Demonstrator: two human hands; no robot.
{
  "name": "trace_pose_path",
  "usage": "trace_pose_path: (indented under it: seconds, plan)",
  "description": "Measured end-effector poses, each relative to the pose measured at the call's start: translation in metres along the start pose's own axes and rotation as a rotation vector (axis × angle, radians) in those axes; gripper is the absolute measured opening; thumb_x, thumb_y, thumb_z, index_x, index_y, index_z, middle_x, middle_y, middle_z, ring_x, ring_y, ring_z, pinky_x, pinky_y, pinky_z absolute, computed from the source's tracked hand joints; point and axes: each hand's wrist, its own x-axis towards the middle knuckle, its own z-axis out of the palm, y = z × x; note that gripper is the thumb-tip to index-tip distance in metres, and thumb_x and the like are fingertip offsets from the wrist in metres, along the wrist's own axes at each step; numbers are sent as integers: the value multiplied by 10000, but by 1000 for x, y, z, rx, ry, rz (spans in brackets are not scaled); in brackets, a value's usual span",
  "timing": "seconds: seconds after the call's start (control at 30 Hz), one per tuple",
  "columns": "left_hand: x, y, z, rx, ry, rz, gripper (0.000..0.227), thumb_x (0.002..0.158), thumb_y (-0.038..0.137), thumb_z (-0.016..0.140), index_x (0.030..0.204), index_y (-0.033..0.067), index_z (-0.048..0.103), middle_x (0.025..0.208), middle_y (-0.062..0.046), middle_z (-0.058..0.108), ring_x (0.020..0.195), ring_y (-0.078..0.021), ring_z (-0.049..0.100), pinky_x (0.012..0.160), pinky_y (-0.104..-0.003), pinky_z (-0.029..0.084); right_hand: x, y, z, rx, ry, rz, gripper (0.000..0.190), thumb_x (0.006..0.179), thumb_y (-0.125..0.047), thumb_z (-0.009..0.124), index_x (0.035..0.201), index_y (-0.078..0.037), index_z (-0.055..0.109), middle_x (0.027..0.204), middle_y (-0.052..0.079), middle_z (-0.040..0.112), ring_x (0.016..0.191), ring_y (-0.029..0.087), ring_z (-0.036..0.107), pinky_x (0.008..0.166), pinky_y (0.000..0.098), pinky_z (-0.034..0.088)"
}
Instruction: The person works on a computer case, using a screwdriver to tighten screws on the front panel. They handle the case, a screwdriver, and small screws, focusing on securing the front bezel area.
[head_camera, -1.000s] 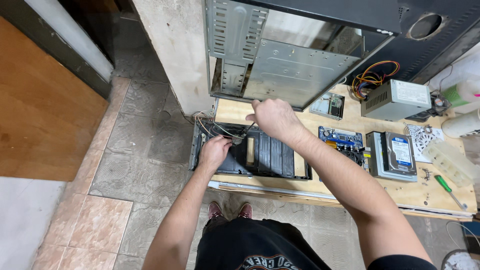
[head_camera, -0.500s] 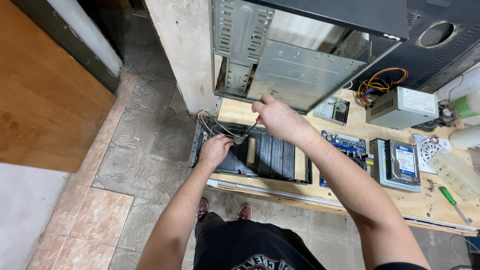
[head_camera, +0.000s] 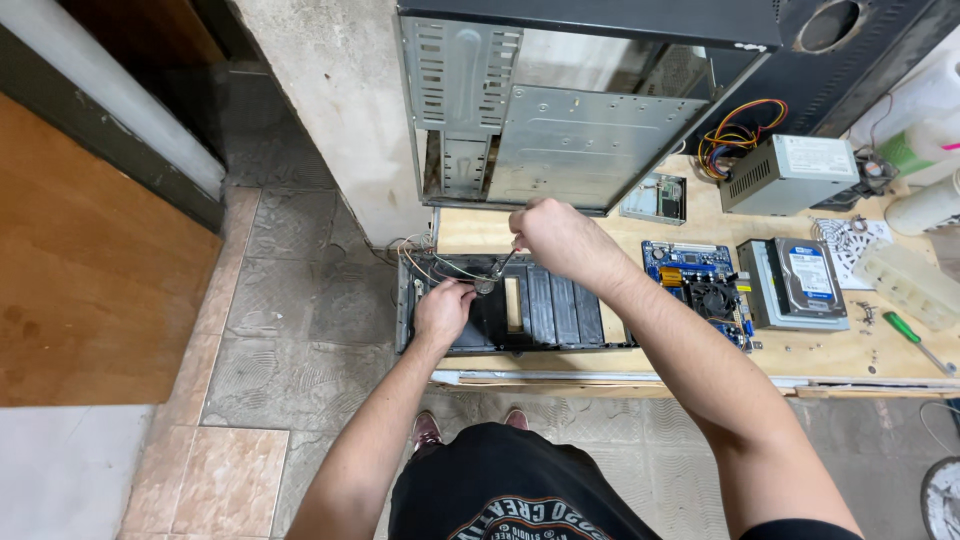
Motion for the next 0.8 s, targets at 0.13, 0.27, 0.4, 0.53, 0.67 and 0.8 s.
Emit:
trace_pose_path:
  seconds: [0.13, 0.27, 0.4, 0.53, 0.67, 0.8]
  plan:
    - [-1, 4, 0, -10, -14, -8, 218, 1047, 508, 709, 1184, 410, 849, 1129, 91, 797, 1124, -175, 805, 959, -383, 689, 6, 3, 9, -70, 33, 95, 269, 1071, -326, 751, 1090, -63, 803, 957, 209, 802, 921, 495, 842, 785, 565, 704]
    - [1, 5, -1, -9, 1, -17, 199, 1049, 497, 702, 1159, 421, 850, 1124, 91, 795, 1084, -208, 822, 938, -411, 700, 2, -6, -7, -35, 33, 137, 304, 1068, -339, 756, 1115, -40, 782, 1050, 240, 794, 1001, 522, 823, 851, 600, 689]
    - [-1, 6, 0, -10, -7, -33, 198, 1040, 510, 709, 1167, 434, 840, 1146, 96, 787, 1089, -213, 821, 940, -423, 701, 8, 2, 9, 2, -54, 98, 239, 1076, -287, 732, 1161, -85, 829, 1159, 196, 792, 1075, 508, 821, 916, 568, 686]
    - [-3, 5, 2, -13, -14, -35, 199, 1041, 508, 707, 1169, 435, 841, 1158, 101, 787, 1080, -224, 825, 938, -431, 703, 8, -9, -5, 19, -81, 182, 309, 1080, -358, 714, 1121, -68, 814, 1064, 254, 813, 1054, 518, 821, 905, 604, 685]
    - [0, 7, -2, -11, -18, -44, 197, 1044, 502, 712, 1176, 434, 841, 1134, 87, 784, 1070, -232, 827, 939, -431, 701, 9, -15, -3, -39, 4, 182, 377, 1088, -401, 702, 1162, -38, 771, 1047, 260, 807, 1015, 522, 824, 879, 610, 679]
    - [-4, 15, -18, -2, -53, -65, 208, 1042, 501, 708, 1180, 430, 847, 1163, 83, 790, 1087, -245, 824, 959, -443, 698, 9, -4, 12, 63, -23, 97, 300, 1030, -280, 790, 1248, -75, 764, 1163, 216, 781, 1087, 516, 813, 921, 584, 681]
